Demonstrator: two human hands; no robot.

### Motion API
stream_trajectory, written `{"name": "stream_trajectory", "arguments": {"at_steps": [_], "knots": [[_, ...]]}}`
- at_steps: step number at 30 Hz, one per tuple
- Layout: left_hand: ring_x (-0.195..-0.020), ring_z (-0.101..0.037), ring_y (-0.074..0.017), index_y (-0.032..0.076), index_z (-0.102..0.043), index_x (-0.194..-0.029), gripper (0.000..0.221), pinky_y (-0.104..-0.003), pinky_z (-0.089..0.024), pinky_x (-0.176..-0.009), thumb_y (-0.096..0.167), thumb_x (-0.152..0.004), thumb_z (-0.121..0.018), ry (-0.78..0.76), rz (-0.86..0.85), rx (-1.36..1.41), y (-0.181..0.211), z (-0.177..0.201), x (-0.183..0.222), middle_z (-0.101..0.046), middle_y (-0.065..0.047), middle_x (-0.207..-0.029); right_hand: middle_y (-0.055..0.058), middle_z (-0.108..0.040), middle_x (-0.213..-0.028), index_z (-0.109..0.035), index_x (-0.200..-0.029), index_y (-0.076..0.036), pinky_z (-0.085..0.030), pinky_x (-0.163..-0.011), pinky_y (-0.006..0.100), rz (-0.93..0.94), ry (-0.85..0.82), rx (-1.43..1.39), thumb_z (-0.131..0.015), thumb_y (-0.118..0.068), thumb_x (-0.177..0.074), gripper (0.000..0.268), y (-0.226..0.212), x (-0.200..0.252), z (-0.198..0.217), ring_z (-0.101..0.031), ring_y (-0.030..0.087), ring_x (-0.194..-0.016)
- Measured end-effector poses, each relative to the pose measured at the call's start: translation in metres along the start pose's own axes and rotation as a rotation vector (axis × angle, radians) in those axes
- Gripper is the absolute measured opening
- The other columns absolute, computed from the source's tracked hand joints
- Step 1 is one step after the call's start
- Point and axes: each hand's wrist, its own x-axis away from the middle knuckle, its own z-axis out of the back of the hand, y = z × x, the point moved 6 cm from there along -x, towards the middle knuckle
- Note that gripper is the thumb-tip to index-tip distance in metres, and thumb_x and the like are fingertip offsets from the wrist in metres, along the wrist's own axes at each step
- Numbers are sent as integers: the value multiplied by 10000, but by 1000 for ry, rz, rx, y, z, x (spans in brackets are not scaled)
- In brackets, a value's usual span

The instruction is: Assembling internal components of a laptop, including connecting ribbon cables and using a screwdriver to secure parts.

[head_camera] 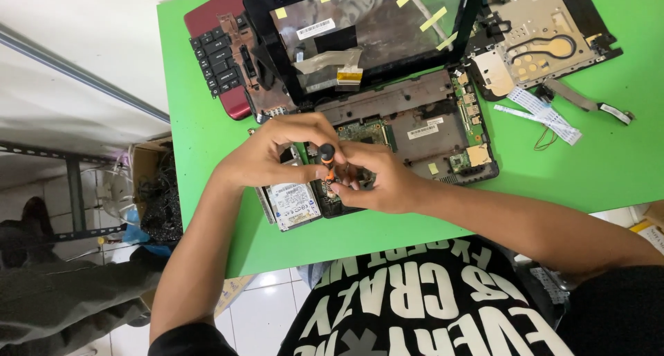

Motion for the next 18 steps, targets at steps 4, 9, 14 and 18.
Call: {"name": "stream_trajectory", "arguments": {"at_steps": [4,9,14,18], "knots": [[-905,-644,-238,72,-763,-1059,215,-398,-497,-873,-5,-859,-773,0,1,14,2,-1,0,-713,-118,-1017,121,-633,-801,-682,-1053,-10,-568,-497,331,6,1,3,-705,-14,-916,139,-4,0,0,-673,242,-671],[-841,-660,-233,61,-774,-1016,213,-407,-507,-843,2,-819,-827,12,-18,-13,-1,-1,2,-713,-103,-957,110,-632,-835,-676,-968,-14,-553,-492,320,29,23,-7,-821,-104,-888,188,-9,-7,2,-665,207,-651],[-810,-659,-234,61,-772,-985,226,-406,-505,-818,17,-784,-865,26,-28,-13,-7,3,3,-719,-104,-930,105,-624,-761,-653,-977,-24,-550,-485,317,16,16,-22,-782,-97,-922,158,-4,-4,3,-678,236,-622],[-852,-650,-224,101,-769,-1035,244,-393,-487,-828,34,-813,-844,24,-17,12,8,-1,-3,-723,-97,-971,127,-659,-769,-618,-981,9,-554,-498,306,-3,42,-39,-772,-52,-917,177,-7,-4,2,-684,214,-610]]}}
